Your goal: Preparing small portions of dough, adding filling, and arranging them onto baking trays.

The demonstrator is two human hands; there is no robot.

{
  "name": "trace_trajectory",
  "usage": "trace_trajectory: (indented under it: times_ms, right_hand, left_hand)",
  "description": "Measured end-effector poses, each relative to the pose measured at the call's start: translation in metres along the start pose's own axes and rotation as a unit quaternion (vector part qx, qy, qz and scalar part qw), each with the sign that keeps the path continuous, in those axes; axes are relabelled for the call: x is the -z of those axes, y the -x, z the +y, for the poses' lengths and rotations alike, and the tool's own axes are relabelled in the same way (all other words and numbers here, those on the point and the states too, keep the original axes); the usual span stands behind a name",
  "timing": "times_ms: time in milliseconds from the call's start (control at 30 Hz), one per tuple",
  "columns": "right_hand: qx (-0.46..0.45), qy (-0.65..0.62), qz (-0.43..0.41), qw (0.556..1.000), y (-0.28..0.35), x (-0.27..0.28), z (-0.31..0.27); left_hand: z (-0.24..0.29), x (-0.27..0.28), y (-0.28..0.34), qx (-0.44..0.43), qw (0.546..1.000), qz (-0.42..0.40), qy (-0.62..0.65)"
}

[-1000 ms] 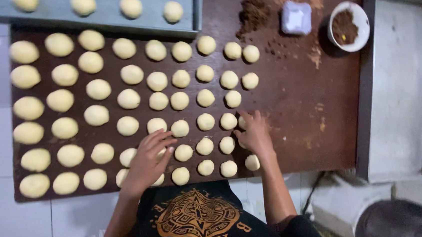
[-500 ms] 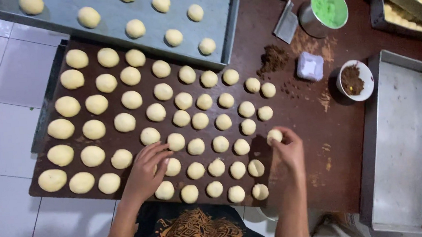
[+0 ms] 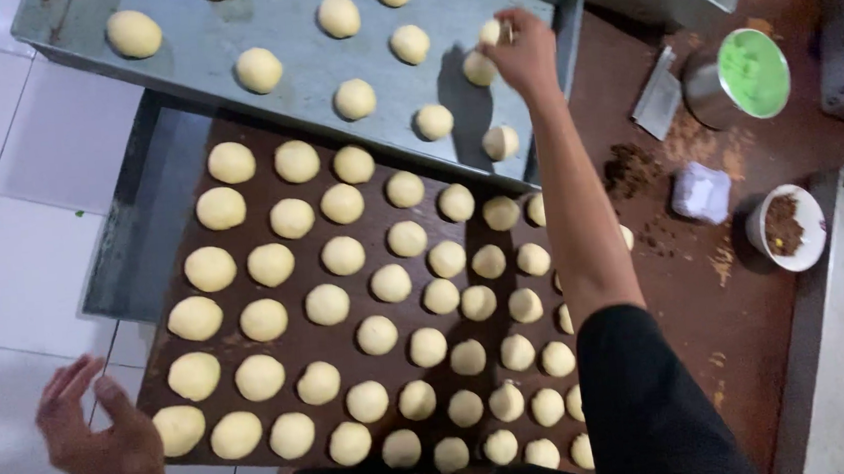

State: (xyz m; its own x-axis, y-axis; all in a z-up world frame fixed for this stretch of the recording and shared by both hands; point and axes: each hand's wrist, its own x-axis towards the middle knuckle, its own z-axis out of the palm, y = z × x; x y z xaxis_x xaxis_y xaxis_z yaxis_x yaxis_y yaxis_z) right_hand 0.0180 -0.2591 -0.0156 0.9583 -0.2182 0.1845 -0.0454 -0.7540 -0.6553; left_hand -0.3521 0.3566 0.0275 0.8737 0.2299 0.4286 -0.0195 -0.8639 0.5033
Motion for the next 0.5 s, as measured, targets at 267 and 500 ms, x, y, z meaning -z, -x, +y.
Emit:
trace_trajectory:
  times_ms: [267,500]
  right_hand:
    - [0.098,0.102,0.059,0.988,-0.108,-0.093,0.044]
    - [0.075,0.132,0.034,0.988,-0.090,-0.090,0.031]
  left_hand:
    - [-0.091,0.002,0.021,0.059,0.988,0.048,-0.131]
    - [-0.114,0.000,0.037,0.164,0.981,0.061,-0.088]
